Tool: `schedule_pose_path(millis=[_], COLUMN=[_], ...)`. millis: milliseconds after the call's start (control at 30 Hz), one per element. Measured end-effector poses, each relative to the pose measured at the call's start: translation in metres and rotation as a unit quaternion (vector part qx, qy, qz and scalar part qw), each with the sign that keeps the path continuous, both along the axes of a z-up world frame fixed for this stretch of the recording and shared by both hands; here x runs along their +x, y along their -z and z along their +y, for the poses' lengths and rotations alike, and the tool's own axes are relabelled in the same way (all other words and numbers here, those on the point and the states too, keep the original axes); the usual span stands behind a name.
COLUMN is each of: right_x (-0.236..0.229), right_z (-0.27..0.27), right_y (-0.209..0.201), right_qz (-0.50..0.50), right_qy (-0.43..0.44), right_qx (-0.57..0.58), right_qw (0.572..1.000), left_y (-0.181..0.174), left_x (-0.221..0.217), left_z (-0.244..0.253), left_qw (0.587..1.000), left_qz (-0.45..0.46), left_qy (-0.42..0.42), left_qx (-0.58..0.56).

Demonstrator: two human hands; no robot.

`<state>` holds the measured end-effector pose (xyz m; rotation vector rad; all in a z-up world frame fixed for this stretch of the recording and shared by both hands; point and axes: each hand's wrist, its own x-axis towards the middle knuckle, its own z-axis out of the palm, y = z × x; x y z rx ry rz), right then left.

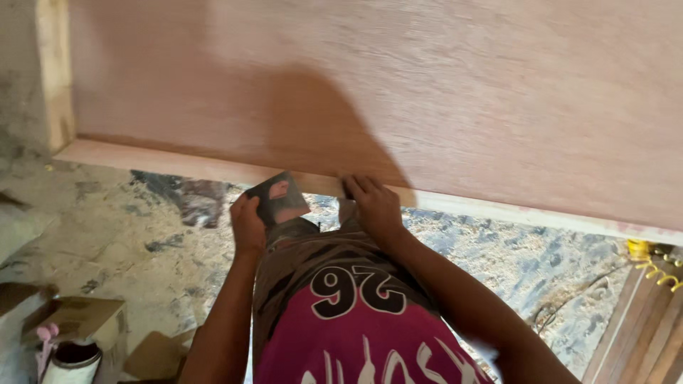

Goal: The person applies wood filler to the edges and gaps of a wooden frame using a small scraper and their fingers, then sands down the surface and applies a dark liquid by hand with a stick.

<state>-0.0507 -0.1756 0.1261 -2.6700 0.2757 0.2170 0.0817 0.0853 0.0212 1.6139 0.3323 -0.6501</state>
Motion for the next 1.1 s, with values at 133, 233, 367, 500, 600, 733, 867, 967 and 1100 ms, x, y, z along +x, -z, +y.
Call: schedule_pose_path(millis=[133,233,367,500,600,733,867,967,1100], right_x=[0.032,0.050,0.085,0.104,0.106,0.096,0.085,0.071,0.041], right_z=[0.019,0.015,0.026,0.049,0.066,0.079,0.083,0.073,0.010], right_y=[-0.017,-0.052,-0.084,-0.093,-0.091,-0.093,-0.088,-0.070,-0.035], right_qz=[0.152,-0.005,-0.005,-0.048,-0.051,-0.055,-0.037,0.047,0.107], right_qy=[0.001,0.031,-0.018,-0.047,0.001,0.041,0.012,0.006,0.032], right_qx=[0.052,0.101,0.105,0.077,0.101,0.125,0.116,0.092,0.002], right_qw=[0.987,0.994,0.994,0.995,0.994,0.990,0.992,0.995,0.994], left_y=[-0.017,-0.024,-0.046,-0.057,-0.055,-0.049,-0.069,-0.078,-0.069], left_x=[0.026,0.045,0.075,0.087,0.086,0.087,0.097,0.113,0.139], left_z=[0.007,-0.007,-0.017,-0.028,-0.029,-0.037,-0.049,-0.064,-0.060], left_qw=[0.982,0.986,0.956,0.927,0.930,0.926,0.935,0.946,0.964], left_qz=[-0.121,-0.020,-0.026,-0.093,-0.071,-0.129,-0.092,-0.094,-0.094], left_qy=[0.145,0.141,0.261,0.349,0.338,0.348,0.328,0.296,0.242], left_qx=[0.016,-0.083,-0.136,-0.101,-0.122,-0.073,-0.100,-0.096,-0.052])
